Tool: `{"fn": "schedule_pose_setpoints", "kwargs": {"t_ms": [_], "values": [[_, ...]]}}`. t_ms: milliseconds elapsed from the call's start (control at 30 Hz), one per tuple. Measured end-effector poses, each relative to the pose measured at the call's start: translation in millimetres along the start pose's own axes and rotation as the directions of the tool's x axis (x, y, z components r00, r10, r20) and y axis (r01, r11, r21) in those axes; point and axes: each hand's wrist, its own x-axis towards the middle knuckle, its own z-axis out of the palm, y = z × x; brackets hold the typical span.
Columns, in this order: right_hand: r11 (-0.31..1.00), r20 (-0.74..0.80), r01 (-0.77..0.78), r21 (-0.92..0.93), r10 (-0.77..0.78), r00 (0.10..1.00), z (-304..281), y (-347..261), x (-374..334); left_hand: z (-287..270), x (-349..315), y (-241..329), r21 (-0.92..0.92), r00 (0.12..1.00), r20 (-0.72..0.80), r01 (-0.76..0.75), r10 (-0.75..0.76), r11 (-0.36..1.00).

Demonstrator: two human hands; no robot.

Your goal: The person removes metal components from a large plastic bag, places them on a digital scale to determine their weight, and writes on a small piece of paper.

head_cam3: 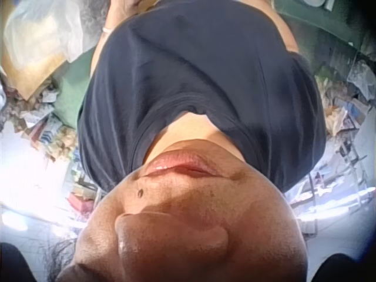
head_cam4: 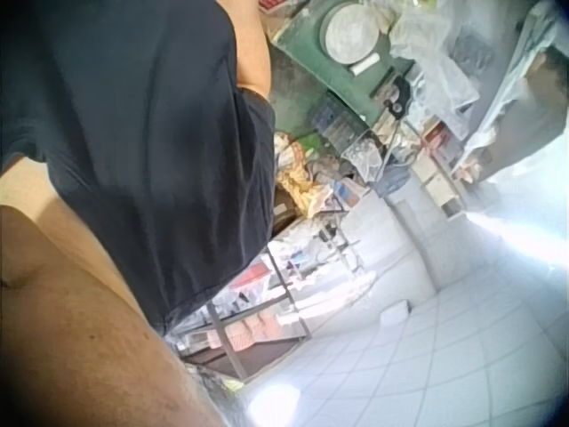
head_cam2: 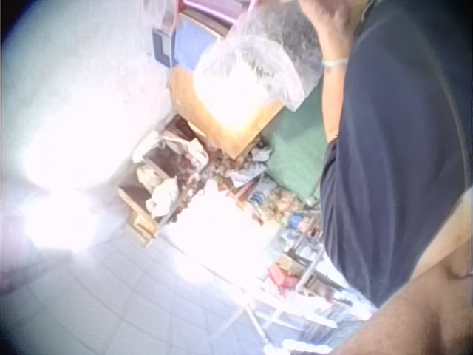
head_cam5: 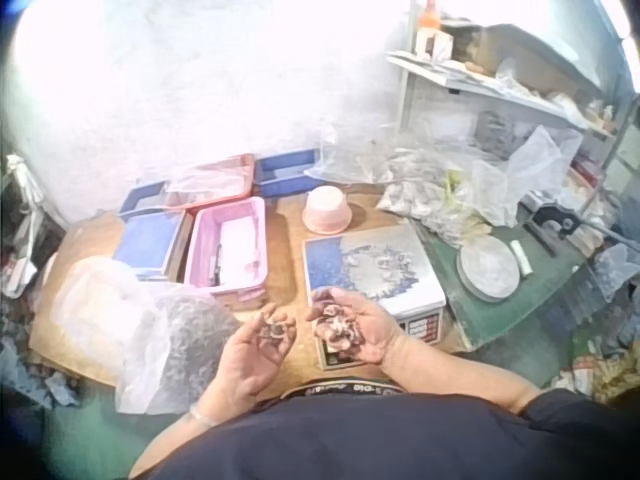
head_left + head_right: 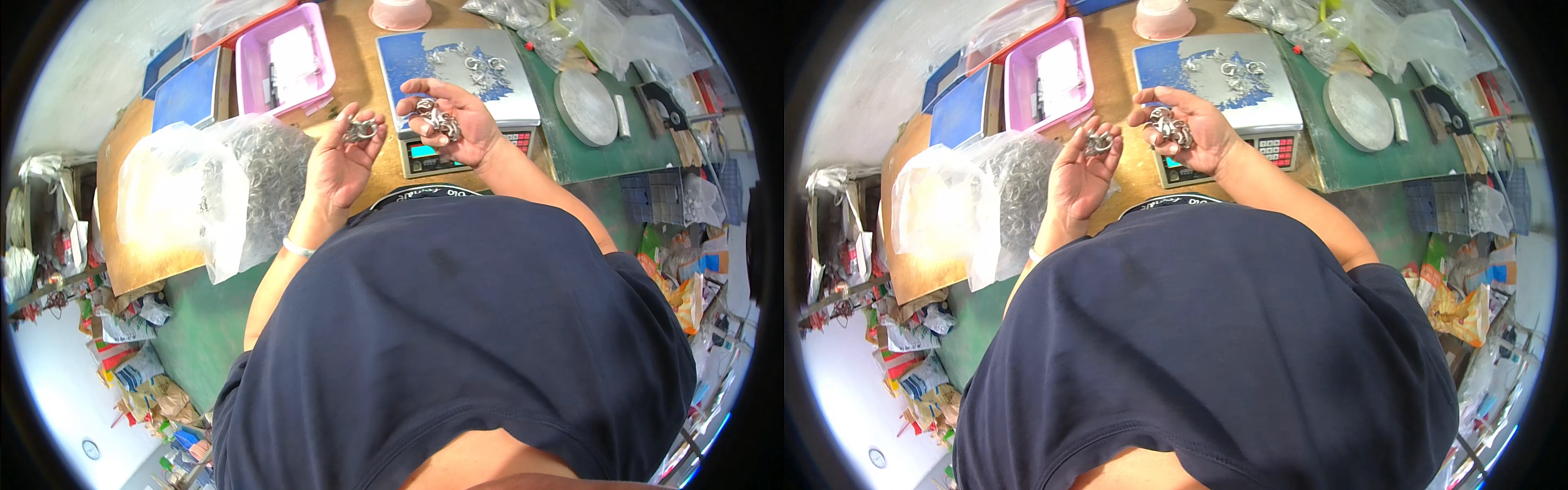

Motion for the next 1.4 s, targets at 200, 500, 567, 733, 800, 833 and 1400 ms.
{"fn": "schedule_pose_setpoints", "kwargs": {"t_ms": [200, 500, 567, 733, 800, 833, 1400], "values": [[0.937, -0.513, -0.262, -0.232, 0.111, 0.851, -49.6, 8.7, -40.8, -22.6, -3.1, 5.3, 0.106, 0.993, -0.106, 0.06, -0.049, 0.993], [0.96, -0.59, -0.202, -0.195, 0.05, 0.806, -102.5, -13.3, -134.3, -40.9, -15.9, -3.7, 0.112, 0.947, -0.292, 0.173, -0.134, 0.979], [0.965, -0.58, -0.15, -0.216, -0.004, 0.814, -102.2, -31.0, -132.4, -40.2, -16.1, -6.8, 0.133, 0.943, -0.306, 0.179, -0.131, 0.975], [0.973, -0.482, 0.05, -0.227, -0.157, 0.862, -106.5, -68.3, -123.9, -35.9, -16.8, -13.4, 0.152, 0.93, -0.337, 0.208, -0.147, 0.966], [0.97, -0.427, 0.123, -0.209, -0.204, 0.881, -105.7, -77.0, -121.2, -37.1, -17.0, -14.5, 0.15, 0.928, -0.341, 0.211, -0.15, 0.966], [0.967, -0.399, 0.158, -0.199, -0.228, 0.888, -105.7, -80.7, -119.9, -40.6, -18.1, -13.9, 0.151, 0.932, -0.329, 0.208, -0.149, 0.966], [0.399, -0.229, -0.131, -0.908, -0.211, 0.95, -92.5, -43.5, -33.3, -32.8, -35.1, -18.3, 0.17, 0.928, -0.367, 0.132, -0.061, 0.977]]}}
